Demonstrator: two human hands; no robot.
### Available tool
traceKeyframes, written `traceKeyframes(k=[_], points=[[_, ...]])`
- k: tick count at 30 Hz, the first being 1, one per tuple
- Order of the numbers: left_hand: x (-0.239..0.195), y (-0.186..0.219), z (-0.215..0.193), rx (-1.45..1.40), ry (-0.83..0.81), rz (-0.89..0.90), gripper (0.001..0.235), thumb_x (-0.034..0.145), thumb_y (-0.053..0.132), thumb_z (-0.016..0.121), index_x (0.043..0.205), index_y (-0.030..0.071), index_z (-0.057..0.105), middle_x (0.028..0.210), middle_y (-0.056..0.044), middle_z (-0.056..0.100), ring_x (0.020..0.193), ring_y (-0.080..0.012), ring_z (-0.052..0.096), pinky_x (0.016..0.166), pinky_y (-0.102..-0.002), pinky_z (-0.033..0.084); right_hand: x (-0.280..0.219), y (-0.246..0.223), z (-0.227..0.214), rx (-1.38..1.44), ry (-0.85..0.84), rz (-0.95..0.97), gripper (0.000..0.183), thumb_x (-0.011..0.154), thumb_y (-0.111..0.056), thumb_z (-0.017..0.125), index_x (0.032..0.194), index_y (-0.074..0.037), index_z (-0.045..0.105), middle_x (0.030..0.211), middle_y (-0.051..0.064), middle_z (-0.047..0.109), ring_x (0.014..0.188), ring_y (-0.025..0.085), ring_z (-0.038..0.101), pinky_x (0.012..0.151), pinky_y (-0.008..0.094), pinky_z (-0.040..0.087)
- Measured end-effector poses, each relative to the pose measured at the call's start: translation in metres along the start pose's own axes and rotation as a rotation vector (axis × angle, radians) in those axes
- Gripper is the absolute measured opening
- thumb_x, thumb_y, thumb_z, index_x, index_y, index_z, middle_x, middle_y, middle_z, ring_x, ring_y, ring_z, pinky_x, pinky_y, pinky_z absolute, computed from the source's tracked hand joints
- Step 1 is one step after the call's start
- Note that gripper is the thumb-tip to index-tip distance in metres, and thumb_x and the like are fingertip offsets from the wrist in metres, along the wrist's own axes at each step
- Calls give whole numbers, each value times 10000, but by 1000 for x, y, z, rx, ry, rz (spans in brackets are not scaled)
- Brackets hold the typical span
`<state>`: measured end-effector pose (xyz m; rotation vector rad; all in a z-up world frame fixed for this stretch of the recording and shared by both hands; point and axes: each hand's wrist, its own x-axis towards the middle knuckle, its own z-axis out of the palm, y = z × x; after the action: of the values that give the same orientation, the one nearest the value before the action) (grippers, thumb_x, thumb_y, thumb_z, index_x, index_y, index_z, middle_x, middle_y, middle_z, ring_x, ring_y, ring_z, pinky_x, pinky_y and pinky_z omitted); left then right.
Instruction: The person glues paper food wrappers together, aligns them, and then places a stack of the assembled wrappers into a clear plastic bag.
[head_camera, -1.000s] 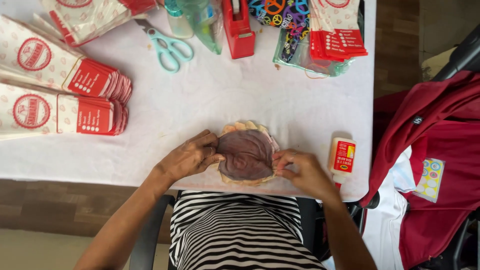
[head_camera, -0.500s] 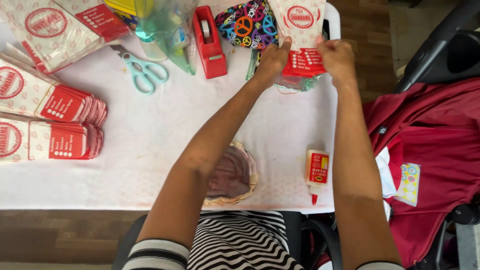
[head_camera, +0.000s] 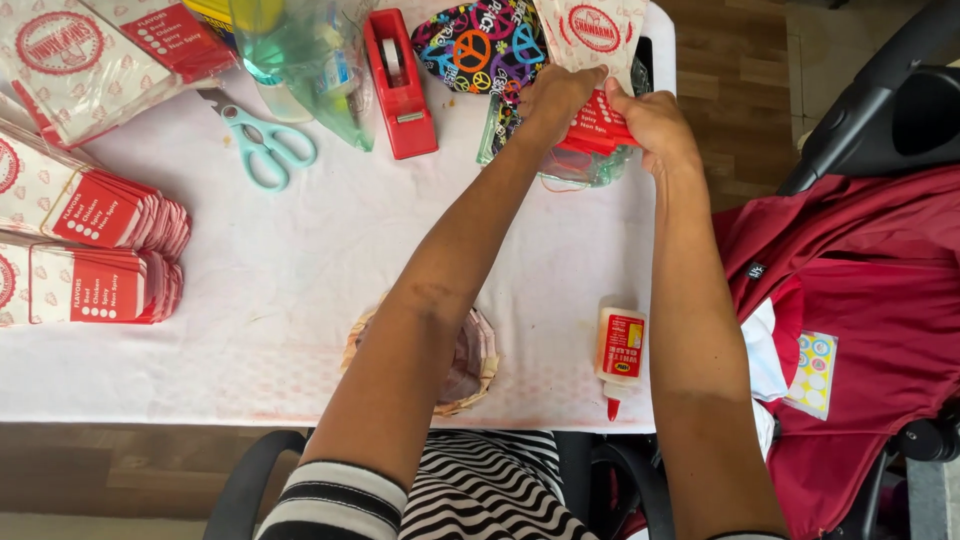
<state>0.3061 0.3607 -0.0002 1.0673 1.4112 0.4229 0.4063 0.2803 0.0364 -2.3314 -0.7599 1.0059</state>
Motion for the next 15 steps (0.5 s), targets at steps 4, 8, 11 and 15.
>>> traceKeyframes(k=[4,8,11,15], points=[[5,6,6,-103,6,36,510,811,408,731,1154,36,668,1188,-190,602,1024,-317,617,760,-390,567,15,5,0,317,-107,-104,430,889,-529,761,932,-126,619,853,-1,746,762,85,745,648,206,596],[-2,12,-3,-445,-117,6,591,766,182,807,1223,-9,484,1015,-220,698,786,-323,739,567,-434,648,9,0,-3,408,-98,-105,464,793,-595,794,951,-171,689,862,-34,759,749,71,720,586,185,556],[-26,11,-13,-348,-88,145,547,775,254,782,1164,20,478,1052,-169,682,845,-275,741,587,-382,639,-19,-13,-10,646,-163,-101,446,765,-446,848,1042,-117,732,890,13,762,809,122,750,729,313,678],[-47,3,-9,-265,-9,355,558,748,374,740,1105,-19,565,1050,-173,717,894,-255,729,676,-391,618,-33,-6,-19,698,-218,-140,422,758,-409,904,933,-96,683,777,55,721,692,168,736,490,341,563]])
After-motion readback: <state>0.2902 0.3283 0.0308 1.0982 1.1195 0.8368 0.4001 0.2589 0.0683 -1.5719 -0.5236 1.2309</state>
